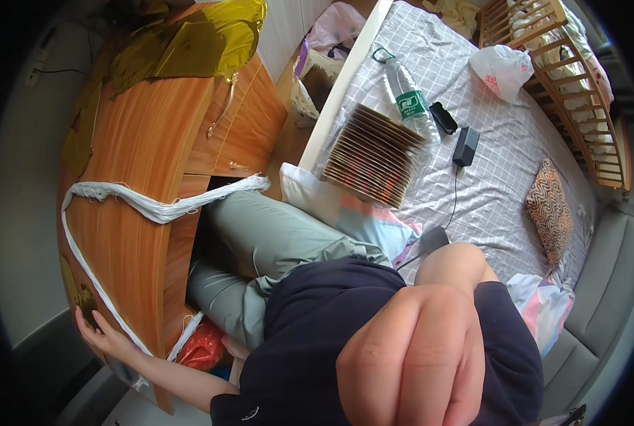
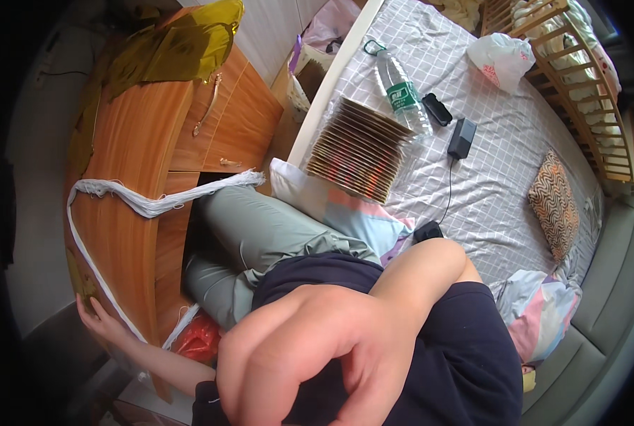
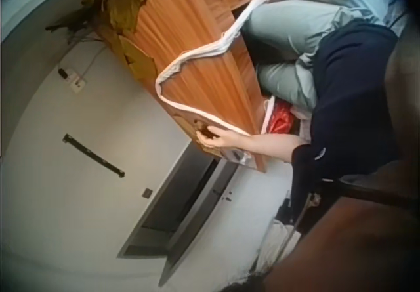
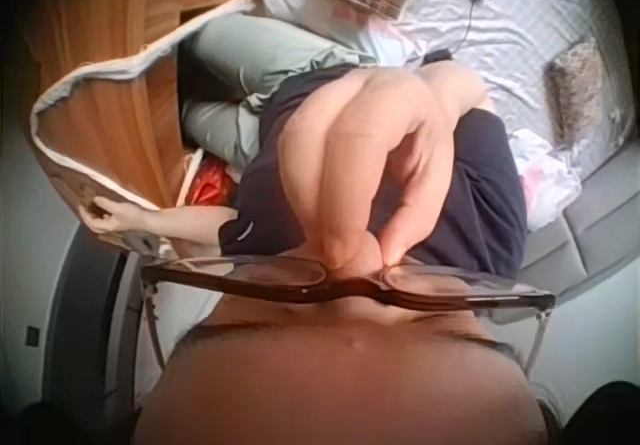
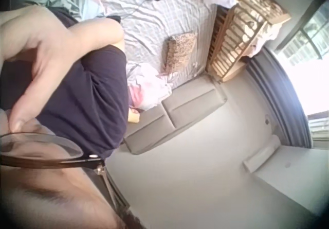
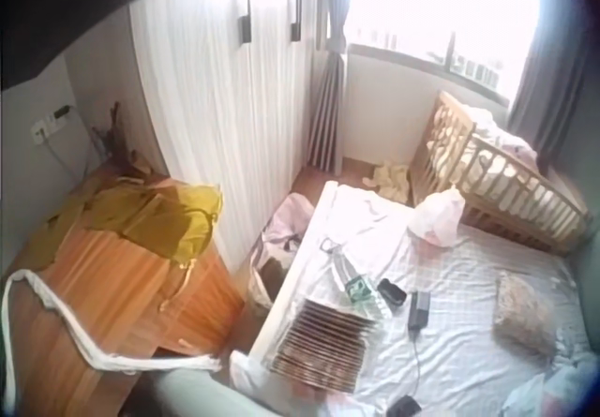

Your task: Organizing and preparing gold foil balloons and white ribbons on a table.

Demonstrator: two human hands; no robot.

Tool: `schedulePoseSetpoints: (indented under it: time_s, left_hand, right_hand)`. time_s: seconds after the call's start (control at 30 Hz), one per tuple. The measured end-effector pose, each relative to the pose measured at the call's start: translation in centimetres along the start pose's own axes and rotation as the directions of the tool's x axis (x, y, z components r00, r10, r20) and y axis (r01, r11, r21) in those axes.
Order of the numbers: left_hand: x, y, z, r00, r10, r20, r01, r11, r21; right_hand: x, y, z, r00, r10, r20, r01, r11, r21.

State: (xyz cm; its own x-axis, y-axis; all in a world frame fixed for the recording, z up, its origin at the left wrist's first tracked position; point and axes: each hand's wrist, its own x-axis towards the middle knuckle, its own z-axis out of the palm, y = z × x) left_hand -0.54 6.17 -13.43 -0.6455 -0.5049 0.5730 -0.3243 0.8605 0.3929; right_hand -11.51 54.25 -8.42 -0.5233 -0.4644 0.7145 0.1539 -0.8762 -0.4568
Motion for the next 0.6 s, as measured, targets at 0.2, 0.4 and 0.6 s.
schedulePoseSetpoints:
  time_s: [0.2, 0.4, 0.6]
  left_hand:
    - [0.2, 1.0, 1.6, 0.999, -0.033, 0.022, 0.032, 0.998, 0.047]
    - [1.2, 1.6, 3.0, 0.999, -0.034, 0.030, 0.035, 0.999, -0.015]
    - [1.9, 1.7, 4.5, 0.995, 0.079, 0.065, -0.082, 0.995, 0.051]
  right_hand:
    - [1.4, 0.2, 0.9, 0.951, -0.218, -0.218, 0.225, 0.974, 0.010]
    - [0.1, -2.3, -0.8, 0.965, -0.153, -0.211, 0.112, 0.974, -0.198]
    - [-2.2, -3.6, -1.4, 0.841, -0.345, -0.417, 0.257, 0.933, -0.253]
